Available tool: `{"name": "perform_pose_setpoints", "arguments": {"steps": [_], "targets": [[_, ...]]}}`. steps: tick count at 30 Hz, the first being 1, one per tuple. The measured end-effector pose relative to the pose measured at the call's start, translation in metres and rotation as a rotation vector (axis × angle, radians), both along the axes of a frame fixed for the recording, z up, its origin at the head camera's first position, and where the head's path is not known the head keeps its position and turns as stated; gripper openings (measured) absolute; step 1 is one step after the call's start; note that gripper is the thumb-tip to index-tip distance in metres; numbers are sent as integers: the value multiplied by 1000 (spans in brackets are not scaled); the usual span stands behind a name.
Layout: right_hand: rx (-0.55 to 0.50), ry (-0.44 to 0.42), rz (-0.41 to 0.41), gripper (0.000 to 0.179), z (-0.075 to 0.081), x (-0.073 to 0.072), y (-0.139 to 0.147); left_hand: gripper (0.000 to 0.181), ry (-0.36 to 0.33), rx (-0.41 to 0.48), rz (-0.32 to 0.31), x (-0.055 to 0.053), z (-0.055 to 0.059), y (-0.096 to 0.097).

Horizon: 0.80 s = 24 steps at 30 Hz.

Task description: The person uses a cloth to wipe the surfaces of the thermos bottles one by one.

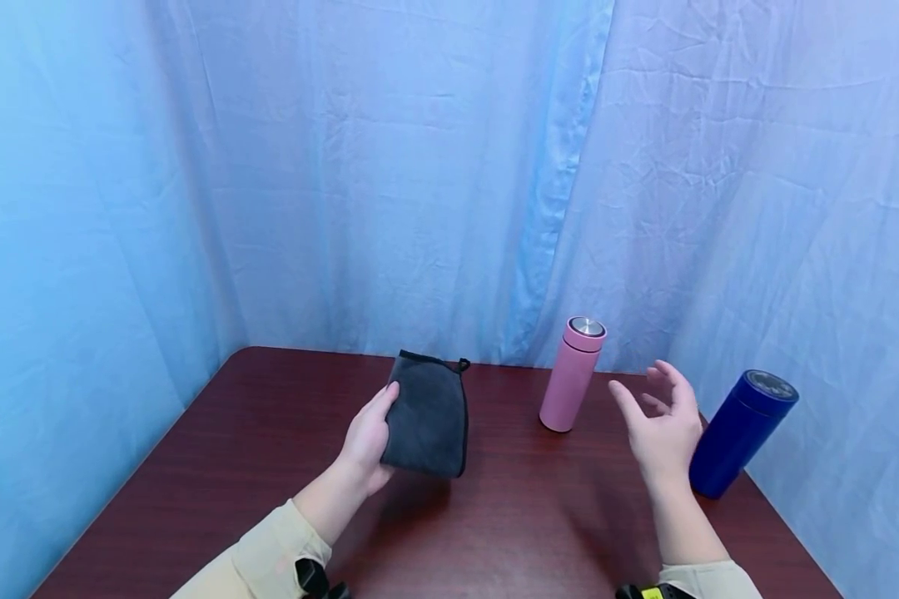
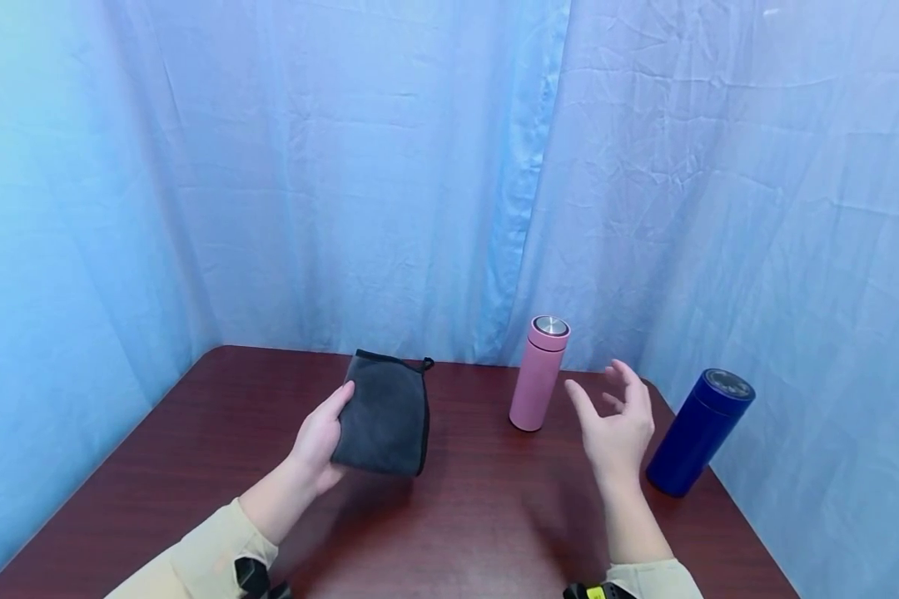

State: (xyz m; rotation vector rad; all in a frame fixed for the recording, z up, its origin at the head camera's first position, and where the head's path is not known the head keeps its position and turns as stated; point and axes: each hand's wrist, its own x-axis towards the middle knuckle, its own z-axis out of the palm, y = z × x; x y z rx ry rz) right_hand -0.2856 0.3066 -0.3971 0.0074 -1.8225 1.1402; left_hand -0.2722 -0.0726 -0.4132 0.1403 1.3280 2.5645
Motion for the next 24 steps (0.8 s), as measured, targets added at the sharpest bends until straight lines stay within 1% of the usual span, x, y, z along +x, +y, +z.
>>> {"name": "perform_pose_setpoints", "arguments": {"steps": [2, 5, 7, 9, 12, 16, 18, 20, 24], "targets": [[-9, 57, -54, 66, 0, 2, 7, 64, 2, -4, -7, 1, -2, 1], [-36, 141, -155, 66, 1, 3, 19, 62, -7, -9, -10, 3, -4, 3], [-63, 179, -225, 67, 2, 4, 26, 63, -7, -10, -15, 3, -5, 5], [-98, 199, -277, 69, 4, 6, 31, 65, -11, -13, -17, 3, -6, 6], [-146, 222, -317, 70, 10, 13, 36, 67, -10, -15, -22, 3, -8, 7], [-166, 254, -349, 71, 17, 22, 44, 67, -7, -5, -32, 3, -10, 10], [-170, 245, -371, 72, 17, 24, 52, 65, -2, -1, -39, 2, -11, 12], [-195, 204, -389, 74, 14, 24, 63, 64, 2, 4, -45, 1, -12, 15], [-292, 51, -418, 83, 3, 18, 84, 64, 0, 5, -61, 1, -14, 24]]}}
